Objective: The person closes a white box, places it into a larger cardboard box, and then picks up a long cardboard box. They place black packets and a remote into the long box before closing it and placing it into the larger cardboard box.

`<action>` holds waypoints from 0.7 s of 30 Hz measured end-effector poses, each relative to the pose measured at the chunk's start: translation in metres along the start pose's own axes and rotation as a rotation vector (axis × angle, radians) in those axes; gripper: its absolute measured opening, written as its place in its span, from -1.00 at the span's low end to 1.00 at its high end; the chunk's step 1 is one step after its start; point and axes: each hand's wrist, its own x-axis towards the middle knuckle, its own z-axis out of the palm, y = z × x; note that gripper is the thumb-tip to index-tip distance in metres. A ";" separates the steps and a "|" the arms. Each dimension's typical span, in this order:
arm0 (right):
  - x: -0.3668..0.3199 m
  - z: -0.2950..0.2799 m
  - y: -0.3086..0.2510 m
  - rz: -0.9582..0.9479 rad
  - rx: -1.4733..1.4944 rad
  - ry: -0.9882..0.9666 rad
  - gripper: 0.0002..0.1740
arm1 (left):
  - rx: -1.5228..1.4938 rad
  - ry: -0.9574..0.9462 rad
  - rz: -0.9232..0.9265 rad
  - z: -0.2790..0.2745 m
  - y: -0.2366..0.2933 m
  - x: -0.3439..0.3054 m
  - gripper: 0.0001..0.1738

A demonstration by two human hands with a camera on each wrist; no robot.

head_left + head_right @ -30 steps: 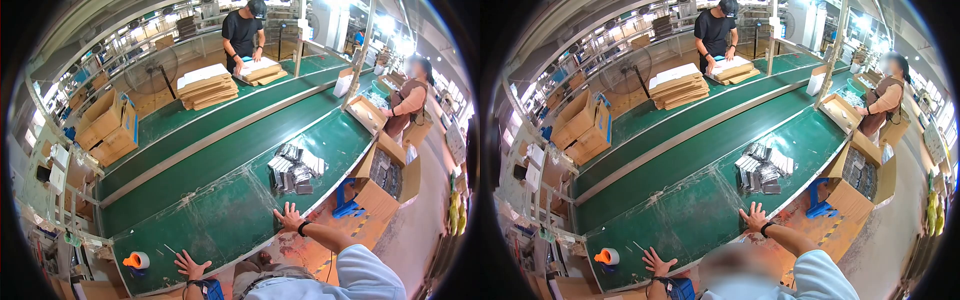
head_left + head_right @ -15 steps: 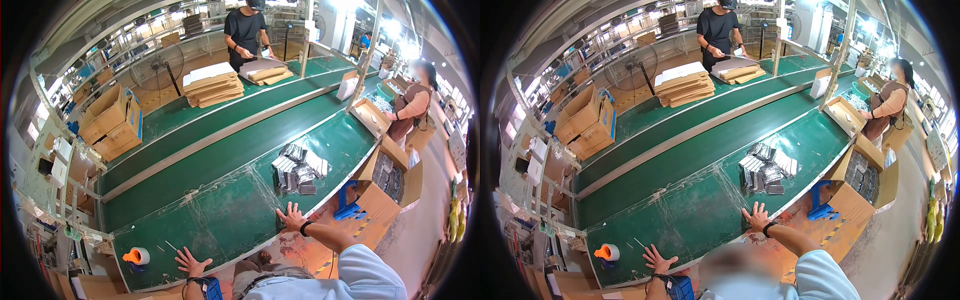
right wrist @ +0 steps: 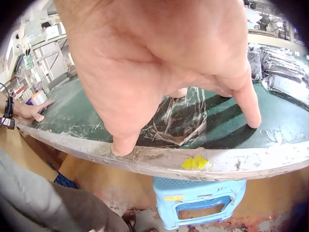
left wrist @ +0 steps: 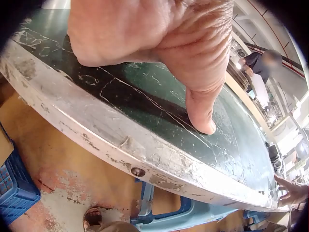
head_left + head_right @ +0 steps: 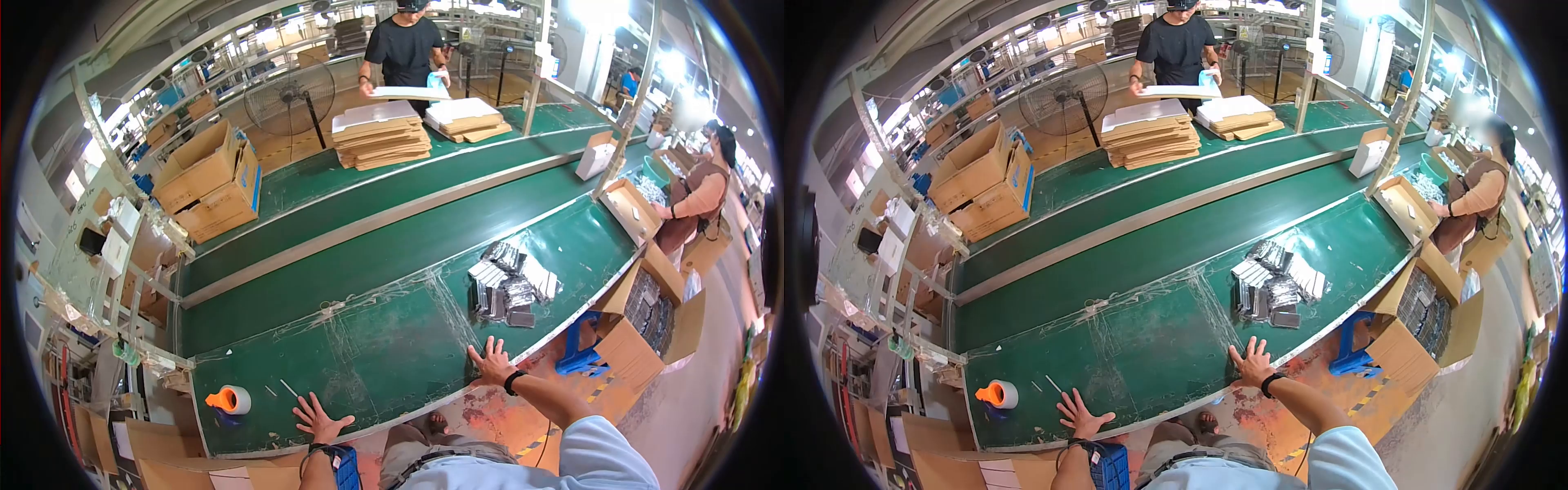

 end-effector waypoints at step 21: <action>0.001 0.004 0.001 0.005 -0.006 0.010 0.42 | -0.014 0.004 0.021 0.000 -0.002 0.001 0.78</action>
